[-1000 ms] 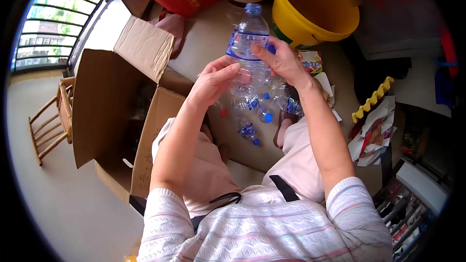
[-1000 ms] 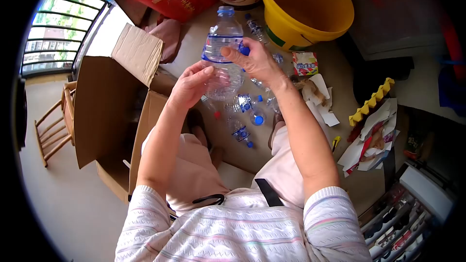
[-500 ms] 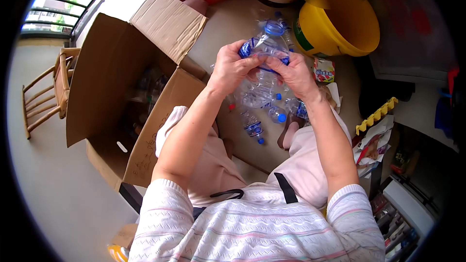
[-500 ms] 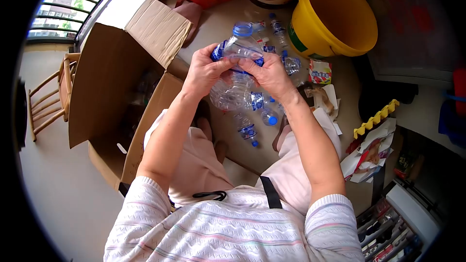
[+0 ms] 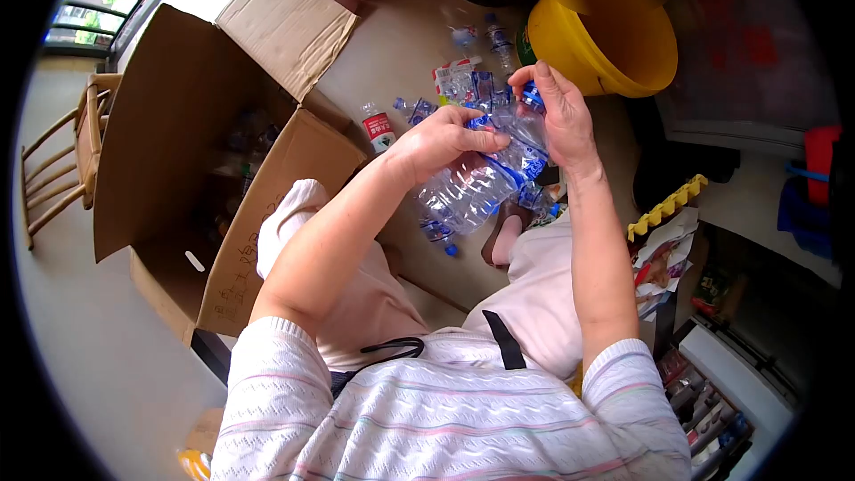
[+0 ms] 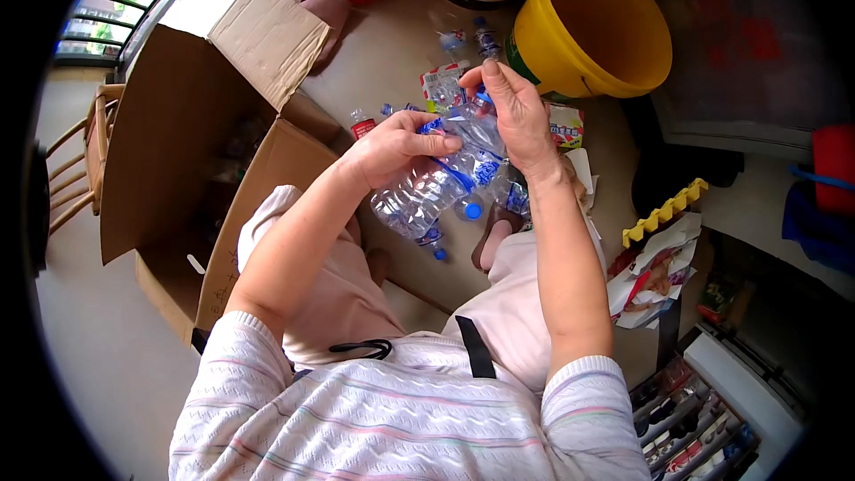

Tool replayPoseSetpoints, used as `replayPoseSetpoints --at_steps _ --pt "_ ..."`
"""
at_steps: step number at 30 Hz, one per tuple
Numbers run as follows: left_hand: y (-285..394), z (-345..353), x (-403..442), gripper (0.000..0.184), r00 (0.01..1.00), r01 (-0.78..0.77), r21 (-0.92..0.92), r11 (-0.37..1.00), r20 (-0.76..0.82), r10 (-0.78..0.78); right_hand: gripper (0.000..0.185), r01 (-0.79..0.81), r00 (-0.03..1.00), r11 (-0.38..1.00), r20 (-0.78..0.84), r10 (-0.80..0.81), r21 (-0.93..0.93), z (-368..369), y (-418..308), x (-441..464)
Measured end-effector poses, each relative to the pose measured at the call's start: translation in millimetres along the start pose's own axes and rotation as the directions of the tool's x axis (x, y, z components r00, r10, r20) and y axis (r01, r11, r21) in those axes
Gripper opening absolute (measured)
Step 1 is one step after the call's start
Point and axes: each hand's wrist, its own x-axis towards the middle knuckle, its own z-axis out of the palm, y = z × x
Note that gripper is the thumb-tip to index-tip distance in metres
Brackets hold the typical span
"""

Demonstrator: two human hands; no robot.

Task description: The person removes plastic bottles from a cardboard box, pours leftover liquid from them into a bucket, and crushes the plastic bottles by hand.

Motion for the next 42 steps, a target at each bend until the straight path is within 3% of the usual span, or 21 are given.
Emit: replayPoseSetpoints --at_steps 6,9,12,15,18,20,22,25,30,31,34,37,38,41,42 --pt "3.8 6.1 0.0 0.023 0.997 0.056 -0.214 0.975 0.072 -0.041 0.036 -0.049 0.999 0.975 0.012 0.047 0.219 -0.7 -11.1 -5.0" --pt "7.2 10.5 0.1 0.022 0.994 0.082 -0.225 0.971 0.084 -0.065 0.035 -0.073 0.993 0.972 0.104 0.051 0.224 -10.8 -12.8 -4.0" --pt "-2.5 4.0 8.8 0.021 0.988 0.116 -0.226 0.967 0.125 -0.089 0.035 0.075 0.987 0.996 0.145 -0.067 -0.046 -17.3 -8.1 -4.0" --pt "-1.5 3.2 8.7 0.020 0.981 0.142 -0.232 0.962 0.165 -0.104 0.036 0.045 0.988 0.998 0.144 -0.049 0.033 -15.0 -11.9 -7.7" --pt "3.9 13.6 5.0 0.022 0.999 0.031 -0.147 0.989 0.029 -0.027 0.035 0.006 0.984 0.997 0.176 0.008 -0.080 -23.0 -15.8 -8.0" --pt "3.2 2.6 12.2 0.024 0.998 -0.009 0.156 0.988 -0.058 0.018 0.036 -0.069 0.987 0.993 0.138 0.081 -0.092 -29.6 -21.0 -11.1" --pt "9.3 -0.2 10.4 0.029 0.991 0.006 0.376 0.927 -0.124 0.044 0.034 -0.107 0.981 0.989 0.148 0.122 -0.106 -40.0 -20.1 -11.3" --pt "6.7 -0.8 10.7 0.028 0.988 0.010 0.514 0.858 -0.139 0.071 0.030 -0.133 0.964 0.973 0.202 0.171 -0.190 -50.8 -21.5 -11.5" --pt "10.4 2.1 1.3 0.030 0.975 0.004 0.786 0.618 -0.139 0.171 0.019 -0.227 0.949 0.912 0.136 0.286 -0.341 -46.7 -20.0 -12.4" --pt "8.6 1.6 0.2 0.031 0.969 0.001 0.830 0.557 -0.138 0.205 0.019 -0.252 0.941 0.899 0.127 0.314 -0.357 -45.3 -11.9 -10.5" --pt "-7.3 -3.8 3.1 0.037 0.866 -0.016 0.991 0.137 -0.055 0.497 0.024 -0.287 0.932 0.876 0.096 0.349 -0.388 -40.6 10.8 -2.6" --pt "3.0 -0.8 -1.2 0.041 0.860 0.088 0.993 0.080 -0.116 0.498 0.027 -0.331 0.932 0.883 0.029 0.360 -0.333 -34.2 9.5 1.4" --pt "8.9 -1.6 -3.0 0.052 0.879 0.085 0.991 0.101 -0.122 0.462 0.029 -0.343 0.934 0.876 -0.022 0.358 -0.339 -33.4 10.0 3.2" --pt "25.8 -14.7 -9.5 0.062 0.752 -0.056 0.998 0.037 0.018 0.659 0.034 -0.363 0.930 0.869 -0.179 0.320 -0.337 -35.3 13.8 7.5" --pt "31.1 -19.9 -12.1 0.066 0.710 0.000 0.999 0.036 -0.025 0.704 0.036 -0.356 0.928 0.876 -0.236 0.289 -0.326 -38.0 14.8 8.7"
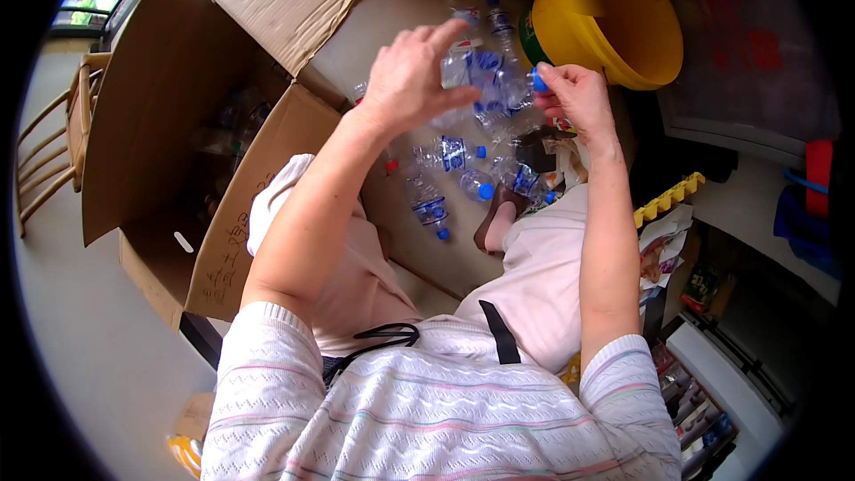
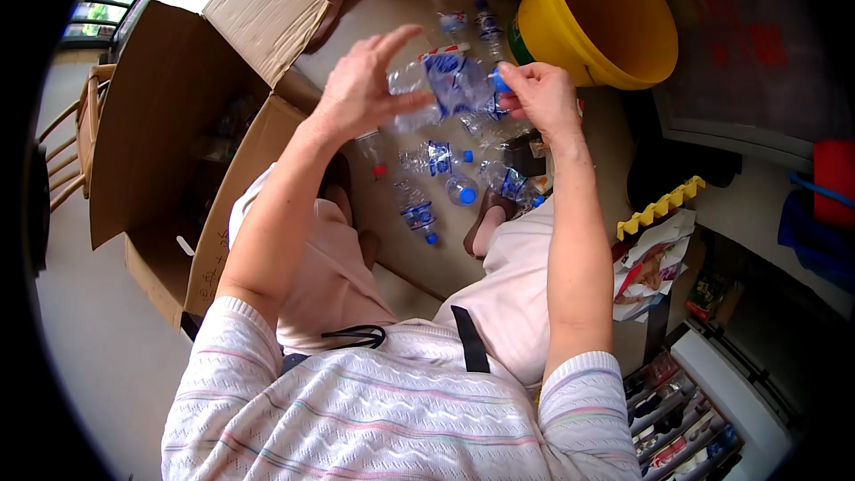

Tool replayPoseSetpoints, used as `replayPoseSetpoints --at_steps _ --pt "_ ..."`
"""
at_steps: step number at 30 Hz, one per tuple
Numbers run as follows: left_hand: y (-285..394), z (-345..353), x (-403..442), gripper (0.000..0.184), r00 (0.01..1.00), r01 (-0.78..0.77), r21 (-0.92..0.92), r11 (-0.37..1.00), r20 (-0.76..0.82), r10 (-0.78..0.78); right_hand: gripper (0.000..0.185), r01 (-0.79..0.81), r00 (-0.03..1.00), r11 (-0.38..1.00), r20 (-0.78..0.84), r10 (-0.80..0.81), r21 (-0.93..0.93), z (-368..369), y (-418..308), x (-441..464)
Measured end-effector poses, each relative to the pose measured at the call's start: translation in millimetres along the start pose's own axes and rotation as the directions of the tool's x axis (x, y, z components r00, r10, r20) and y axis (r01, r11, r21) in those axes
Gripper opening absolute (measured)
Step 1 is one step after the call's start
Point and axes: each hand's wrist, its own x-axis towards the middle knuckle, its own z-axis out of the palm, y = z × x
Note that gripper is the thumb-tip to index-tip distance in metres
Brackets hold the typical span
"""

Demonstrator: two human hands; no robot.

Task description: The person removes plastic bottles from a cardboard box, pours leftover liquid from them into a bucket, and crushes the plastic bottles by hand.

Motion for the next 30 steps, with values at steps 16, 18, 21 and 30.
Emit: replayPoseSetpoints --at_steps 16,18,21,30 --pt "-8.6 -9.4 -3.9 0.022 0.849 -0.125 -0.190 0.974 -0.528 0.006 0.029 0.412 0.907 0.851 0.231 -0.351 -0.326 62.8 14.9 6.2" --pt "5.4 -0.8 -7.7 0.021 0.824 -0.197 -0.153 0.968 -0.561 0.079 0.030 0.500 0.861 0.785 0.301 -0.409 -0.364 88.3 -2.9 -1.6" --pt "9.7 -10.3 -15.2 0.020 0.800 -0.203 -0.212 0.956 -0.599 0.037 0.044 0.648 0.711 0.759 0.408 -0.573 -0.063 154.2 9.5 5.0" --pt "-25.0 -57.4 -18.5 0.009 0.648 -0.141 -0.481 0.865 -0.706 -0.286 0.054 0.875 0.420 -0.222 0.902 -0.098 -0.431 316.9 -64.8 26.9"
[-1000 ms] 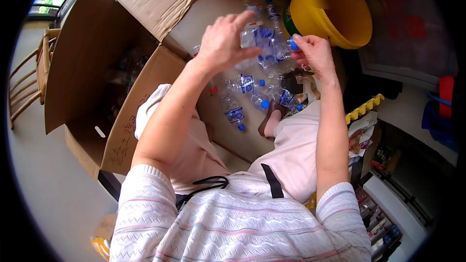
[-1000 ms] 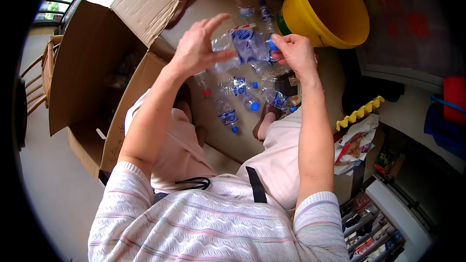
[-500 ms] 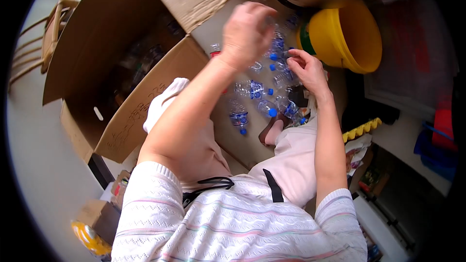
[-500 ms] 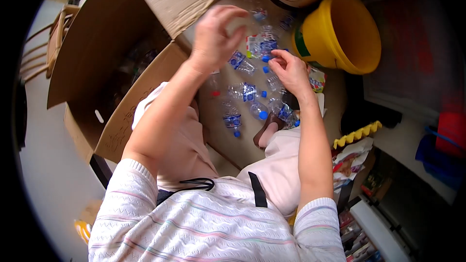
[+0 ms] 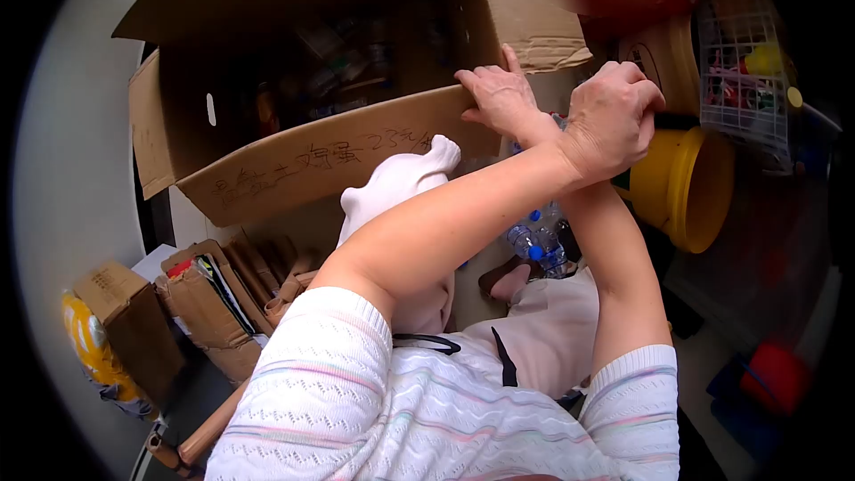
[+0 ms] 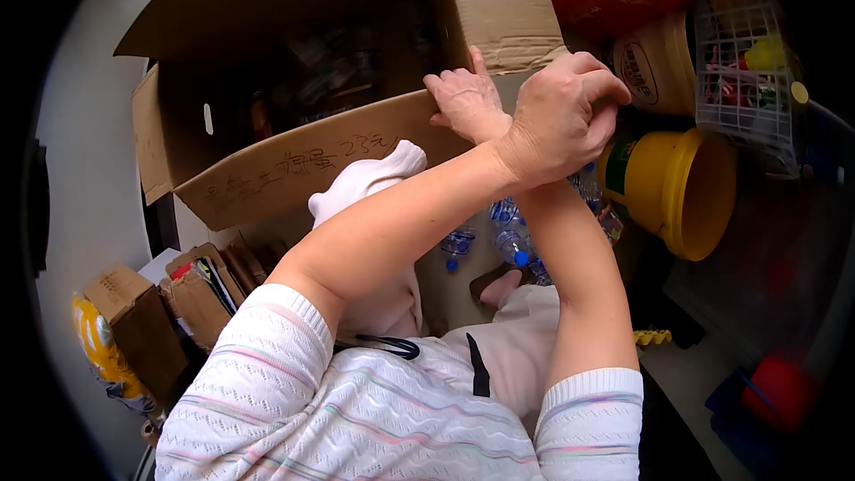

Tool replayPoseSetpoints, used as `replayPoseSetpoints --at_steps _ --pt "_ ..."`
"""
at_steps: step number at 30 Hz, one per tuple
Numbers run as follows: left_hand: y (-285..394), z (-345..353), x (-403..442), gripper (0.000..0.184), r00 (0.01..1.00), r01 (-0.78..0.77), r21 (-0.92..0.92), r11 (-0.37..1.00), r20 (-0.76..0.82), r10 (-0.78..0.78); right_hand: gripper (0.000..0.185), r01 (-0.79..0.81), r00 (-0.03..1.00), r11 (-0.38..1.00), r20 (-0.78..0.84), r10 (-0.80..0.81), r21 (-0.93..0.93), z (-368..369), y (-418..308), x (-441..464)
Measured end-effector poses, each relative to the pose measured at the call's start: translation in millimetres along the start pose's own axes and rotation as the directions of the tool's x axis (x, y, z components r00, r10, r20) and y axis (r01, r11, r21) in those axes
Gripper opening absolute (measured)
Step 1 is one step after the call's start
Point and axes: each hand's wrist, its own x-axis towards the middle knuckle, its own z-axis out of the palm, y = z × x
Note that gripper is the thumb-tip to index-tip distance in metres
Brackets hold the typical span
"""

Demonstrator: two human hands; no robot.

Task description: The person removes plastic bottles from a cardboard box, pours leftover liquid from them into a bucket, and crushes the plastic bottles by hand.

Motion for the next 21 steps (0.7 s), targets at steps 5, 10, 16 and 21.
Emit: replayPoseSetpoints --at_steps 5,10,16,21 --pt "-0.9 -2.4 12.4 0.011 0.998 0.062 -0.017 0.998 0.001 -0.062 0.034 0.032 0.998 0.999 -0.057 -0.031 0.009 9.1 -0.2 -1.7" --pt "8.8 1.8 10.0 0.010 0.995 0.084 -0.036 0.996 0.051 -0.082 0.013 0.091 0.987 0.996 -0.134 -0.087 0.023 46.0 -39.3 -19.6" --pt "9.4 -28.5 27.9 0.014 0.959 0.036 0.001 0.999 0.280 -0.035 0.023 0.047 0.995 0.992 0.076 -0.057 0.118 29.2 -45.5 -14.4" --pt "-70.8 -100.4 67.6 0.019 0.840 0.110 0.418 0.902 0.445 -0.309 0.016 0.070 0.992 0.996 -0.107 -0.064 0.053 50.0 -41.7 -13.3"
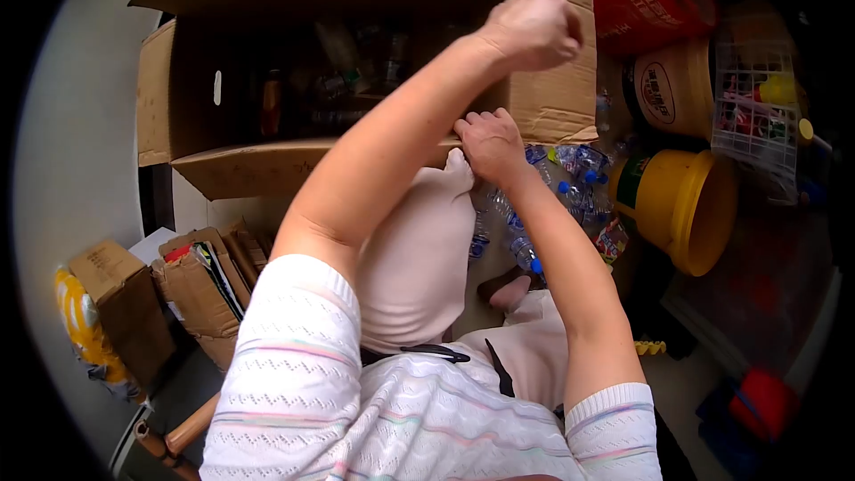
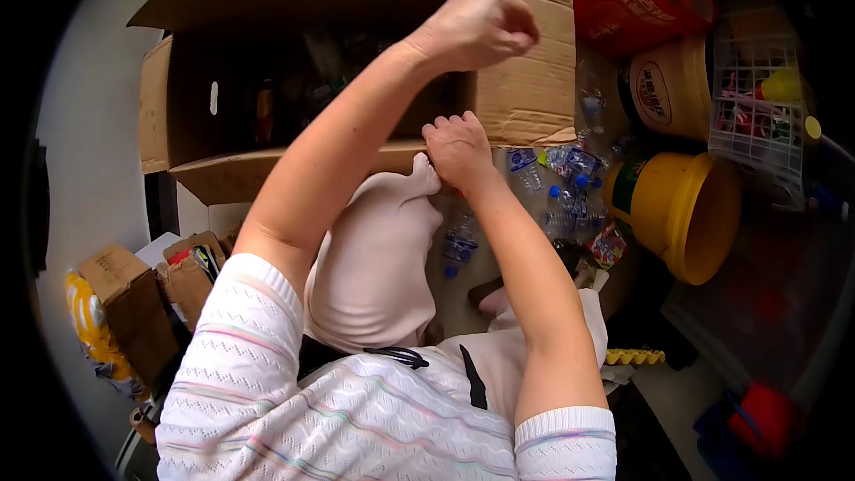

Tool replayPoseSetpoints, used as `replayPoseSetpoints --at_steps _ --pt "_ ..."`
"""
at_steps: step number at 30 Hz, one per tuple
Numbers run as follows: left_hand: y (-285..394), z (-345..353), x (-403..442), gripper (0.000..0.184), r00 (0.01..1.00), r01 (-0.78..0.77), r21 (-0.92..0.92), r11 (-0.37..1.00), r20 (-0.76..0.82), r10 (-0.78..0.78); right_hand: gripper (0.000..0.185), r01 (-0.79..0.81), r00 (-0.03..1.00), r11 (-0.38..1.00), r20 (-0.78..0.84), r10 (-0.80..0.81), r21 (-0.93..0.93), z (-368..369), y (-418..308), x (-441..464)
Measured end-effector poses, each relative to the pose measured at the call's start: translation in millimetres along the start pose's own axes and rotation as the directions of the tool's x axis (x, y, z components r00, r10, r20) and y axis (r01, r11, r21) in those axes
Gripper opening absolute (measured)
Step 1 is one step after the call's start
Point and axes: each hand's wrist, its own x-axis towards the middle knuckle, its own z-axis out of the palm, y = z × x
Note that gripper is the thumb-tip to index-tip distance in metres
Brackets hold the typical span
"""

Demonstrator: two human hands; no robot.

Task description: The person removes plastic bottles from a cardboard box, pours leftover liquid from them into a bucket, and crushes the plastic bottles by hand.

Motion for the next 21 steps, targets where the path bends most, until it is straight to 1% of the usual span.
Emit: replayPoseSetpoints --at_steps 1,2,3,4,5,6,8,11,14,17,19,20,21 --pt "-42.0 -3.3 0.0 0.018 0.998 0.058 0.149 0.987 0.013 -0.061 0.016 -0.002 1.000 1.000 -0.005 0.002 0.008 -3.5 -0.5 -0.2" --pt "-73.6 -12.3 -7.6 0.019 0.975 0.177 0.306 0.935 0.073 -0.208 0.017 -0.005 1.000 1.000 -0.005 0.005 0.020 -7.7 -1.9 -1.7" --pt "-118.5 -12.8 -16.1 0.023 0.922 0.303 0.482 0.822 0.069 -0.380 0.022 0.001 1.000 0.998 -0.003 0.000 0.064 -11.3 -1.5 -2.3" --pt "-158.3 -15.1 -26.9 0.032 0.827 0.351 0.651 0.673 0.122 -0.549 0.024 0.000 1.000 0.997 0.007 0.000 0.080 -12.4 -1.6 -2.4" --pt "-197.8 -14.5 -45.1 0.037 0.834 0.243 0.824 0.511 0.091 -0.544 0.026 -0.001 1.000 0.996 0.017 0.000 0.094 -12.7 -1.4 -2.4" --pt "-235.8 -14.4 -63.7 0.041 0.847 0.125 0.941 0.315 0.064 -0.528 0.028 -0.001 1.000 0.995 0.027 -0.002 0.103 -12.9 -0.5 -2.3" --pt "-302.2 -20.0 -93.8 0.045 0.900 0.079 0.931 0.356 0.088 -0.428 0.029 0.013 1.000 0.993 0.005 -0.013 0.116 -13.2 0.7 -2.3" --pt "-328.4 -13.4 -113.6 0.048 0.930 -0.131 0.978 0.164 0.178 -0.322 0.030 0.027 0.999 0.990 -0.022 -0.025 0.136 -12.0 1.1 -2.7" --pt "-354.5 -4.3 -113.7 0.038 0.941 -0.018 0.928 0.372 0.141 -0.307 0.031 0.036 0.998 0.989 -0.050 -0.029 0.143 -10.5 2.8 -1.9" --pt "-354.4 0.8 -114.0 0.035 0.882 0.020 0.936 0.350 0.149 -0.448 0.030 0.034 0.998 0.988 -0.061 -0.025 0.150 -11.2 2.3 -2.1" --pt "-343.7 -4.7 -106.4 0.033 0.856 0.103 0.919 0.380 0.112 -0.505 0.030 0.034 0.998 0.988 -0.062 -0.025 0.149 -10.2 2.9 -1.8" --pt "-327.5 -10.5 -99.5 0.033 0.841 0.146 0.909 0.391 0.094 -0.533 0.030 0.035 0.998 0.988 -0.064 -0.026 0.149 -9.3 2.8 -2.0" --pt "-310.2 -17.8 -93.5 0.035 0.823 0.316 0.788 0.528 0.048 -0.566 0.030 0.035 0.998 0.988 -0.062 -0.026 0.147 -9.1 2.4 -2.1"
